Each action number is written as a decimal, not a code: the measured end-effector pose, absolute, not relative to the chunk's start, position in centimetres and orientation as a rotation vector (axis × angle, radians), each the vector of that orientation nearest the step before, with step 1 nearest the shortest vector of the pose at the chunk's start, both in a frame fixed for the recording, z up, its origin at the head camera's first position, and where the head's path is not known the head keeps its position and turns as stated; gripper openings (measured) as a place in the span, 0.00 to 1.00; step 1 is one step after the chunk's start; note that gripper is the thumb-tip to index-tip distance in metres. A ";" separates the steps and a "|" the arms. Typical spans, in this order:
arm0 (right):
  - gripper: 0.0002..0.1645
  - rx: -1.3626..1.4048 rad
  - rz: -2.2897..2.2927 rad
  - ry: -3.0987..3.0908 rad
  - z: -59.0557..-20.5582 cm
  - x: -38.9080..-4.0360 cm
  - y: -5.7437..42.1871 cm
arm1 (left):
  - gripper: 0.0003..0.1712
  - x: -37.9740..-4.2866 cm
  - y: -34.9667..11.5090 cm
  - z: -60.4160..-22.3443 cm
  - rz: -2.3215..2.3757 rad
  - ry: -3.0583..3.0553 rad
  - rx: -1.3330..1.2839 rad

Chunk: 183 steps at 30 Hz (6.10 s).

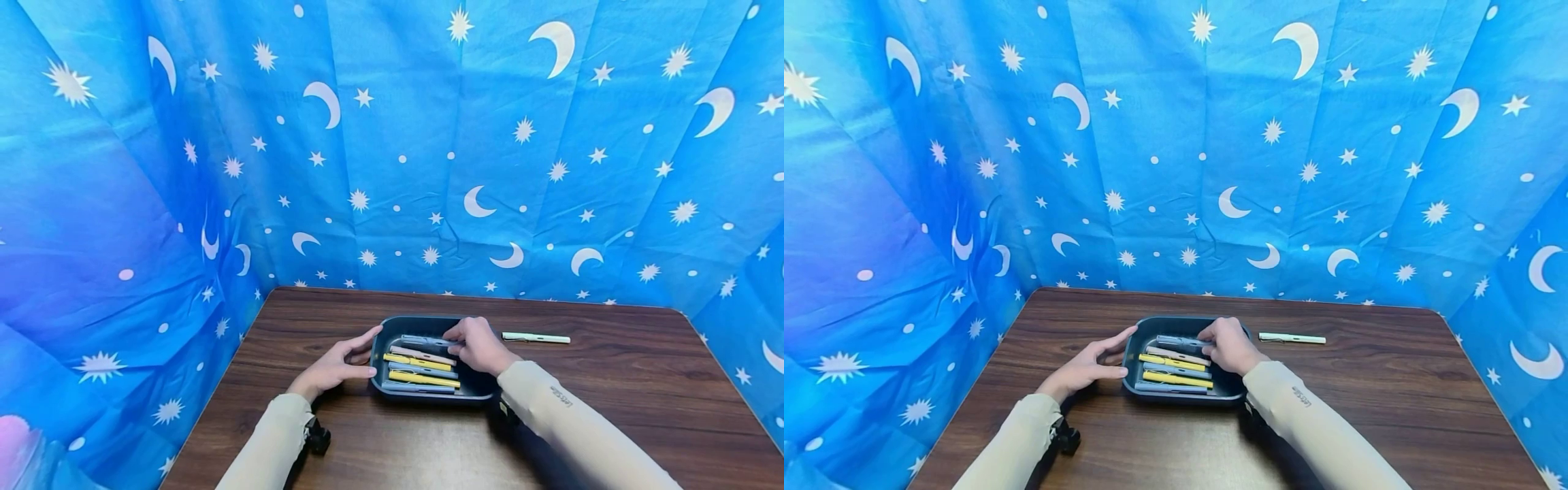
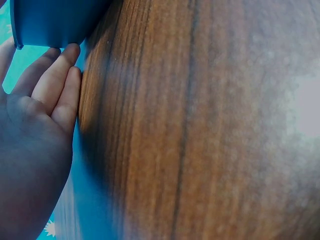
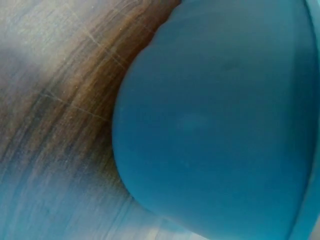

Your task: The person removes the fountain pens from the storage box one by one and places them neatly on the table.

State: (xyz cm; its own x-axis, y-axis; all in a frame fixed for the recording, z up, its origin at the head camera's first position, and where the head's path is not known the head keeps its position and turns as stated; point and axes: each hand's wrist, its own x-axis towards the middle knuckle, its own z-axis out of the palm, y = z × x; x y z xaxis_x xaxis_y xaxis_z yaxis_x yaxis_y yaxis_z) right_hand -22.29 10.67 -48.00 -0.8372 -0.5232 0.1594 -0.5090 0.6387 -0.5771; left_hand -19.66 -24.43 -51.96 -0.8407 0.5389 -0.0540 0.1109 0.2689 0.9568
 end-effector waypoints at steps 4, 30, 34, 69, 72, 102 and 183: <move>0.11 -0.945 -0.990 2.859 -47.7 -22.2 10.9 | 0.47 -19.8 -24.4 -52.0 1.592 2.178 0.601; 0.10 -0.793 -1.362 2.745 -45.5 -20.5 14.7 | 0.46 -19.7 -24.4 -52.0 1.587 2.187 0.580; 0.10 -0.775 -1.399 2.738 -45.3 -20.4 15.3 | 0.46 -19.7 -24.5 -51.9 1.587 2.187 0.588; 0.09 -0.616 -1.393 2.893 -46.5 -19.6 23.8 | 0.46 -19.7 -24.7 -52.1 1.591 2.189 0.578; 0.09 -0.587 -1.392 2.900 -46.7 -19.5 24.7 | 0.46 -19.7 -24.7 -52.2 1.590 2.190 0.571; 0.07 -0.379 -1.288 3.031 -48.8 -18.9 30.5 | 0.46 -19.8 -24.5 -52.2 1.599 2.183 0.589; 0.04 -0.234 -1.053 3.157 -52.7 -20.6 28.8 | 0.45 -19.8 -24.5 -52.3 1.587 2.194 0.592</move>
